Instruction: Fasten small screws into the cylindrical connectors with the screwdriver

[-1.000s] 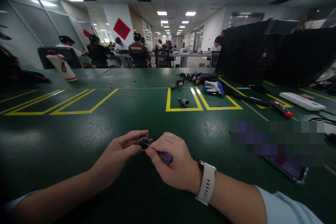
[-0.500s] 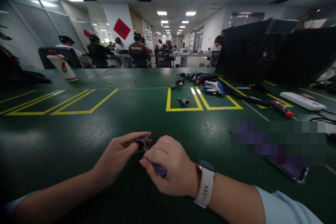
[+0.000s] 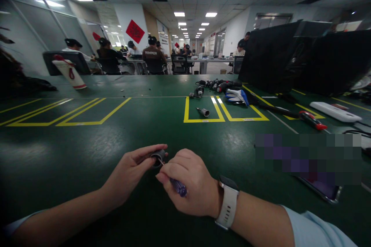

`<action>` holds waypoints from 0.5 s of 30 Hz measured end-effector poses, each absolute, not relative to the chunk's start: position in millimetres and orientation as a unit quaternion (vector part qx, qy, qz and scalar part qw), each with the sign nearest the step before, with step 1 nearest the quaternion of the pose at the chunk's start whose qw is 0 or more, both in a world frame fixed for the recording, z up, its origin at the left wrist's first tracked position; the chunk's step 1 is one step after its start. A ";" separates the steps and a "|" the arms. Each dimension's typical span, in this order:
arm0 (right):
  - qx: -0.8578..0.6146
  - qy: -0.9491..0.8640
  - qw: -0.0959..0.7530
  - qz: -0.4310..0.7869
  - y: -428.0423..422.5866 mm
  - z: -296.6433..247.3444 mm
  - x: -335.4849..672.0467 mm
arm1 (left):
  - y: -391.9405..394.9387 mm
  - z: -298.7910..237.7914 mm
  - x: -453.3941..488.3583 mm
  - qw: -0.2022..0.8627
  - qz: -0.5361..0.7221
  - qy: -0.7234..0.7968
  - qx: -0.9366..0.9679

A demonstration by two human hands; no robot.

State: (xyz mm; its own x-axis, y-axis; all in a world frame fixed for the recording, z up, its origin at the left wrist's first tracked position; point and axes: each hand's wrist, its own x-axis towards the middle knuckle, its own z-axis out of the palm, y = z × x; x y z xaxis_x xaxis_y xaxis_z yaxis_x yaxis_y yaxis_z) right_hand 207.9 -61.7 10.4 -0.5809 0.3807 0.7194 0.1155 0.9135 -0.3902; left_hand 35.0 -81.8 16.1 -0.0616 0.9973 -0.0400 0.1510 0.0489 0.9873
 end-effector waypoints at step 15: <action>-0.196 -0.824 0.480 0.230 -54.5 10.0 204.7 | -56.1 3.1 22.2 0.431 0.494 0.554 0.513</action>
